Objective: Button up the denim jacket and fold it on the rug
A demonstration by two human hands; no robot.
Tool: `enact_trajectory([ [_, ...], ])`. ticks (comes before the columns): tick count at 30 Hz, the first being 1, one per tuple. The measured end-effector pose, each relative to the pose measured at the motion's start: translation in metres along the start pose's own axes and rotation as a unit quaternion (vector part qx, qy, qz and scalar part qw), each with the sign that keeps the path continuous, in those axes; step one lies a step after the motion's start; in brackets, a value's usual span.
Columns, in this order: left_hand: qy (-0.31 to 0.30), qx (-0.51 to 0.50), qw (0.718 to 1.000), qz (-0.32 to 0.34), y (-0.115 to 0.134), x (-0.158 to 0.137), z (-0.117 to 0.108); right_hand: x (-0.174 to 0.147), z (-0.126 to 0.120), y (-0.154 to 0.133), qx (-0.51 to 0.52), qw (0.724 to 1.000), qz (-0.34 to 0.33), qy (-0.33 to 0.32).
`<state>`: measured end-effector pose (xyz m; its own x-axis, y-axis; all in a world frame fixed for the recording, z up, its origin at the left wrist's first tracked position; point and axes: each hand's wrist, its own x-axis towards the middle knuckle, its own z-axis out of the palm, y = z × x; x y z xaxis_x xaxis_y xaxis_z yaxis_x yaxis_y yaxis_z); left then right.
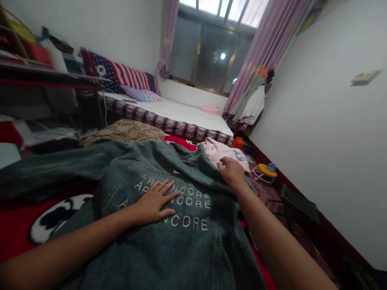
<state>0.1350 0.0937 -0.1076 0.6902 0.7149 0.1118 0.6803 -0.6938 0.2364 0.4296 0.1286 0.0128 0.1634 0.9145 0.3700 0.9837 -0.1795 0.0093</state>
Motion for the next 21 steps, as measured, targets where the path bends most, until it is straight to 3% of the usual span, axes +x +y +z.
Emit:
enact_trajectory([
  [3,-0.004,-0.003,1.000,-0.001,0.001,-0.001,-0.004,0.014,0.031,-0.023,0.020,0.998,0.010,-0.056],
  [5,-0.004,-0.007,1.000,-0.002,0.002,-0.001,-0.005,0.017,0.046,-0.033,-0.012,0.997,-0.024,-0.071],
  [8,-0.001,-0.015,1.000,0.004,0.002,-0.002,-0.005,0.023,0.046,-0.037,-0.045,0.995,-0.066,-0.052],
  [13,0.001,-0.026,0.998,0.055,0.002,-0.003,-0.002,0.056,0.019,-0.012,-0.050,0.985,0.090,0.138],
  [16,-0.003,-0.026,0.997,0.073,0.001,-0.002,-0.002,0.068,0.030,0.001,-0.047,0.990,0.104,0.089],
  [19,-0.013,-0.025,0.997,0.075,0.001,-0.001,-0.003,0.065,0.052,-0.004,-0.044,0.993,0.112,0.020],
  [21,-0.017,-0.025,0.997,0.073,0.001,-0.001,-0.004,0.056,0.061,-0.019,-0.033,0.991,0.106,0.072],
])
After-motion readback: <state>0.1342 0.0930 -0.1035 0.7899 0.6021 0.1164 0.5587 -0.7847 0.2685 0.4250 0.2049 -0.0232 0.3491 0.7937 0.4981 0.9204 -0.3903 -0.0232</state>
